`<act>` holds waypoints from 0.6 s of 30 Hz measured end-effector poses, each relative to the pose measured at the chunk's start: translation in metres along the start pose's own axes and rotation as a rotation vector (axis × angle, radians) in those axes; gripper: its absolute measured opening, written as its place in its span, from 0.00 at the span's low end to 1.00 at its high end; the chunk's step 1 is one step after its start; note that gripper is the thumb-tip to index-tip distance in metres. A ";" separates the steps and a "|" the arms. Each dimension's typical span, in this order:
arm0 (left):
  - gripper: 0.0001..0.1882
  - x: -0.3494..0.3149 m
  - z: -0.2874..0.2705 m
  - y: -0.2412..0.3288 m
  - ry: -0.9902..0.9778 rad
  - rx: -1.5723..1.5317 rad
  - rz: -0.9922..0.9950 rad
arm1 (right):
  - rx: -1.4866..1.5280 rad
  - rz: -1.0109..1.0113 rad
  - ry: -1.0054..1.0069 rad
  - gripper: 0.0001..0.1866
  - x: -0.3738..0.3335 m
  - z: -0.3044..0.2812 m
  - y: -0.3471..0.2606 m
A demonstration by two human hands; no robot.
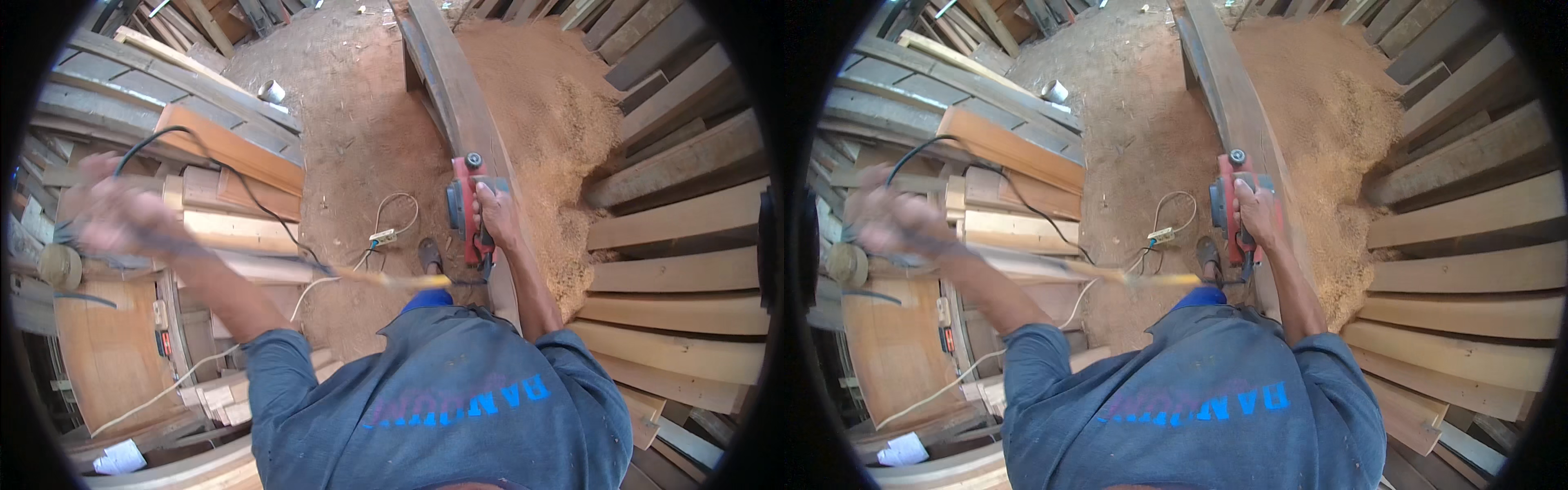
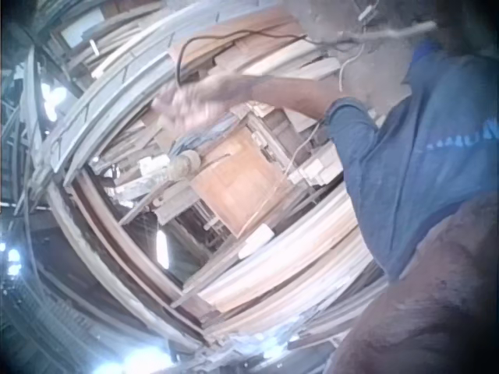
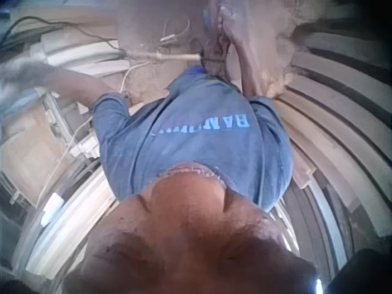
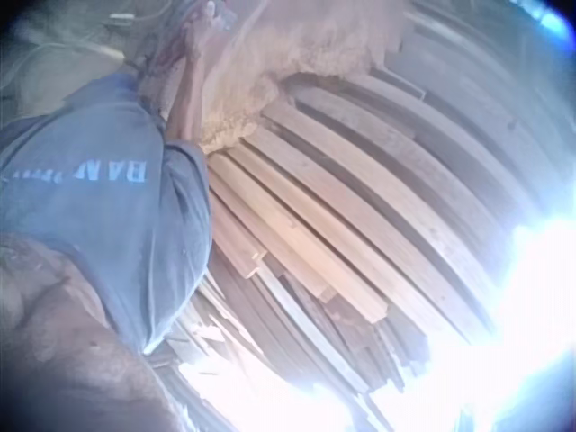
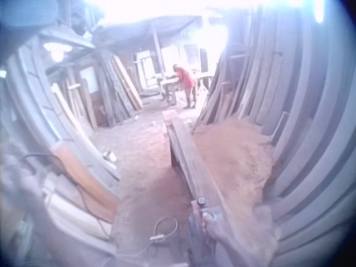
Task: The person plugs the power cord of an electric planer into an extension cord socket by hand, holds the planer, and untangles the power cable.
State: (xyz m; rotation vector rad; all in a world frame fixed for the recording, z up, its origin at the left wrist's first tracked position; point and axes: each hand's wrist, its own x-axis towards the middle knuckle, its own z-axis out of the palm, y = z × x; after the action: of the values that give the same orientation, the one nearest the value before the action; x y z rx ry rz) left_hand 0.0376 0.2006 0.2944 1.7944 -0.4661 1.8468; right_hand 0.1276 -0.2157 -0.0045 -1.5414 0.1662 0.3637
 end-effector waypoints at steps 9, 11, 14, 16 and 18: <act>0.07 -0.169 0.054 -0.118 -0.513 0.249 -0.367 | -0.399 -0.193 -0.138 0.19 0.109 -0.006 -0.034; 0.07 -0.260 0.068 -0.109 -0.902 0.352 -0.556 | -0.311 -0.101 -0.091 0.18 0.093 -0.013 -0.022; 0.07 -0.427 0.011 -0.084 -1.132 0.342 -0.946 | -0.207 0.011 -0.040 0.17 0.065 -0.035 0.008; 0.11 -0.489 -0.007 -0.038 -1.274 0.228 -1.055 | -0.192 0.061 -0.005 0.17 0.035 -0.052 0.027; 0.20 -0.602 -0.141 -0.008 -1.303 0.468 -1.323 | -0.182 0.133 -0.140 0.16 0.010 -0.035 0.015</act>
State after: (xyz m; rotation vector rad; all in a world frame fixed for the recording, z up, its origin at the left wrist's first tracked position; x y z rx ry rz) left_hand -0.0794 0.2124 -0.3125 2.4067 0.7066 -0.2333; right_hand 0.1359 -0.2490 -0.0233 -1.6815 0.1292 0.6046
